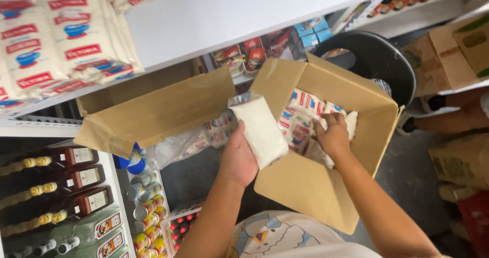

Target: Wiping individual bags of sugar with a white cloth and stacking them neatly on grocery store shelves.

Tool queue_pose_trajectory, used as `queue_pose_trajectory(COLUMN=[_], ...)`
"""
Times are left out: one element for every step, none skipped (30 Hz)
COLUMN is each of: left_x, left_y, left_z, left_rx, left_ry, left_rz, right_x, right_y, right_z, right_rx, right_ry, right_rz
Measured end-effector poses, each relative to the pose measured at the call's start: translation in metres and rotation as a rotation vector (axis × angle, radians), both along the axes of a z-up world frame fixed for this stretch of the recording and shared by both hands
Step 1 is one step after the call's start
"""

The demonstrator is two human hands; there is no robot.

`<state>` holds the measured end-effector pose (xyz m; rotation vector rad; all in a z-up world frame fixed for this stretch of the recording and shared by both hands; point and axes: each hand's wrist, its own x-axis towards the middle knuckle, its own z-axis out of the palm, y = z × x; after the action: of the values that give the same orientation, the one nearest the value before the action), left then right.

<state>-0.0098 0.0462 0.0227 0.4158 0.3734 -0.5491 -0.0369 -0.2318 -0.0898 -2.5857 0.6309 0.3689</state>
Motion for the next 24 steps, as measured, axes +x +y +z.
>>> queue_pose_trajectory(left_x=[0.001, 0.001, -0.002, -0.002, -0.004, -0.005, -0.007, -0.008, -0.007, -0.005, -0.004, -0.003, -0.003, -0.003, -0.002, -0.001, 0.001, 0.003, 0.006, 0.009, 0.014, 0.017, 0.020, 0.024], left_y=[-0.001, -0.002, -0.003, -0.006, -0.009, -0.012, -0.016, -0.019, -0.022, -0.019, -0.015, -0.012, -0.005, 0.001, 0.008, 0.013, 0.018, 0.022, 0.027, 0.032, 0.037, 0.043, 0.049, 0.054], left_z=[0.002, 0.003, 0.004, -0.004, -0.011, -0.019, -0.018, -0.017, -0.016, 0.000, 0.016, 0.031, 0.033, 0.035, 0.037, 0.036, 0.036, 0.036, 0.028, 0.020, 0.013, 0.014, 0.015, 0.016], left_rx=[-0.003, -0.005, -0.003, -0.003, 0.045, 0.093, 0.091, 0.120, 0.150, 0.151, 0.239, 0.328, 0.330, 0.460, 0.590, 0.593, 0.619, 0.644, 0.648, 0.543, 0.434, 0.436, 0.222, 0.009], left_ry=[-0.009, -0.051, -0.086, -0.088, -0.098, -0.108, -0.113, -0.130, -0.152, -0.162, -0.171, -0.179, -0.182, -0.278, -0.373, -0.376, -0.361, -0.345, -0.348, -0.202, -0.063, -0.071, -0.080, -0.090], left_rz=[0.012, 0.047, 0.082, 0.095, 0.110, 0.125, 0.131, 0.113, 0.101, 0.111, 0.137, 0.163, 0.175, 0.181, 0.184, 0.193, 0.294, 0.395, 0.403, 0.462, 0.517, 0.525, 0.471, 0.411], right_x=[0.004, 0.008, 0.007, 0.014, 0.018, 0.022, 0.027, 0.032, 0.039, 0.045, 0.050, 0.056, 0.062, 0.068, 0.075, 0.084, 0.093, 0.102, 0.110, 0.118, 0.128, 0.138, 0.148, 0.158], right_y=[0.012, 0.023, 0.036, 0.051, 0.067, 0.083, 0.096, 0.108, 0.121, 0.124, 0.128, 0.132, 0.134, 0.136, 0.138, 0.144, 0.150, 0.155, 0.160, 0.165, 0.170, 0.175, 0.181, 0.186], right_z=[0.016, 0.031, 0.046, 0.065, 0.084, 0.102, 0.116, 0.130, 0.145, 0.140, 0.135, 0.130, 0.124, 0.119, 0.113, 0.120, 0.127, 0.134, 0.138, 0.143, 0.148, 0.150, 0.152, 0.154], right_rx=[-0.003, 0.199, 0.405, 0.407, 0.607, 0.808, 0.807, 0.878, 0.949, 0.949, 0.987, 1.023, 1.026, 1.125, 1.221, 1.224, 1.343, 1.461, 1.465, 1.569, 1.671, 1.675, 1.739, 1.802], right_ry=[-0.009, -0.234, -0.450, -0.449, -0.458, -0.462, -0.466, -0.393, -0.321, -0.327, -0.290, -0.252, -0.250, -0.223, -0.195, -0.194, -0.174, -0.151, -0.149, -0.130, -0.115, -0.117, -0.093, -0.068], right_rz=[0.012, 0.035, 0.057, 0.070, 0.151, 0.232, 0.239, 0.283, 0.332, 0.346, 0.324, 0.301, 0.314, 0.237, 0.156, 0.166, 0.083, -0.002, 0.008, -0.016, -0.039, -0.027, -0.025, -0.023])
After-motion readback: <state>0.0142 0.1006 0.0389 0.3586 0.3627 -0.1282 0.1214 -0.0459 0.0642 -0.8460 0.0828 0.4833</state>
